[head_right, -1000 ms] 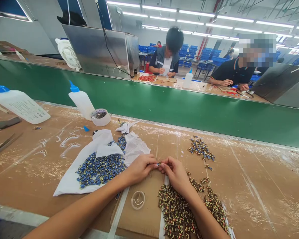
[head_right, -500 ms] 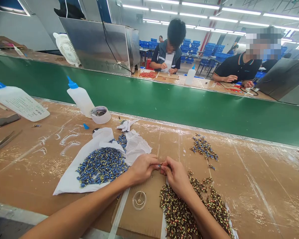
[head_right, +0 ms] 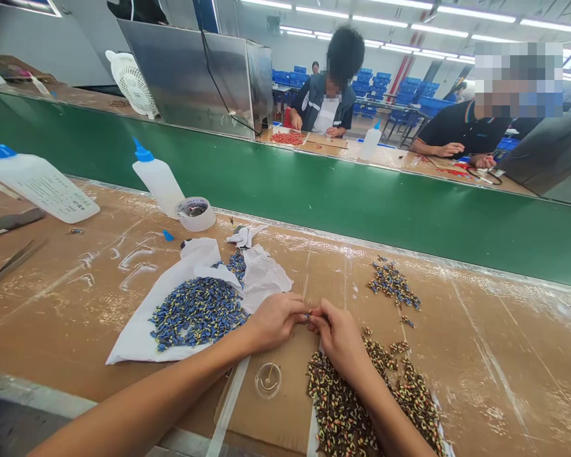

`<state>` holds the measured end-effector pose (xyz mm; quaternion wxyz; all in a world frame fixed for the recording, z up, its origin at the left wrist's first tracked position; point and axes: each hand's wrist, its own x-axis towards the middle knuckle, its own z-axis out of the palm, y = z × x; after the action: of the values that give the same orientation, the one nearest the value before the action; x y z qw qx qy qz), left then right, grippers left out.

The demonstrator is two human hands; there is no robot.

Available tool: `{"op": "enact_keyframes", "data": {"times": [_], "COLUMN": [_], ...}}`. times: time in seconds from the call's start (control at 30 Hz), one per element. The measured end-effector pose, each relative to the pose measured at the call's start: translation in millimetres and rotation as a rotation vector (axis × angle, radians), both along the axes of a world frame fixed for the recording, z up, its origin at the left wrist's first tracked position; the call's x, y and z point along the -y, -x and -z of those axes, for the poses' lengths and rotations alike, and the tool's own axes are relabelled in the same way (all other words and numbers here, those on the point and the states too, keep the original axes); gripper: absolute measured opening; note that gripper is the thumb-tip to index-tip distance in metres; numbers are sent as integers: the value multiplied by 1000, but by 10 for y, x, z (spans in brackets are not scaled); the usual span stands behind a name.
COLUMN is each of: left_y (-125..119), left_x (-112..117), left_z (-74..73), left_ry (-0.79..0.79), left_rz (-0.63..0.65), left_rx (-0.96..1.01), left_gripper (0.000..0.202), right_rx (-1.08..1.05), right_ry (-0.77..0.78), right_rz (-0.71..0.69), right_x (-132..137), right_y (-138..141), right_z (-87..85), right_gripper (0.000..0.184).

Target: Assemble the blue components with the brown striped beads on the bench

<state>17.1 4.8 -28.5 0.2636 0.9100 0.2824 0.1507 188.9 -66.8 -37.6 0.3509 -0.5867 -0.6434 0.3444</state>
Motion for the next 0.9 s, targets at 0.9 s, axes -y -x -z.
{"op": "enact_keyframes", "data": {"times": [0.9], "left_y": [110], "left_x": [-108], "left_z": [-271], "left_ry": [665], "left_rz": [148], "left_rx": [167], "left_gripper": [32], "right_rx": [-277], "right_ry": [-29], "right_rz": [-77], "right_x": [5], "right_y": [-101], "right_z": [-177], "right_gripper": [28]}}
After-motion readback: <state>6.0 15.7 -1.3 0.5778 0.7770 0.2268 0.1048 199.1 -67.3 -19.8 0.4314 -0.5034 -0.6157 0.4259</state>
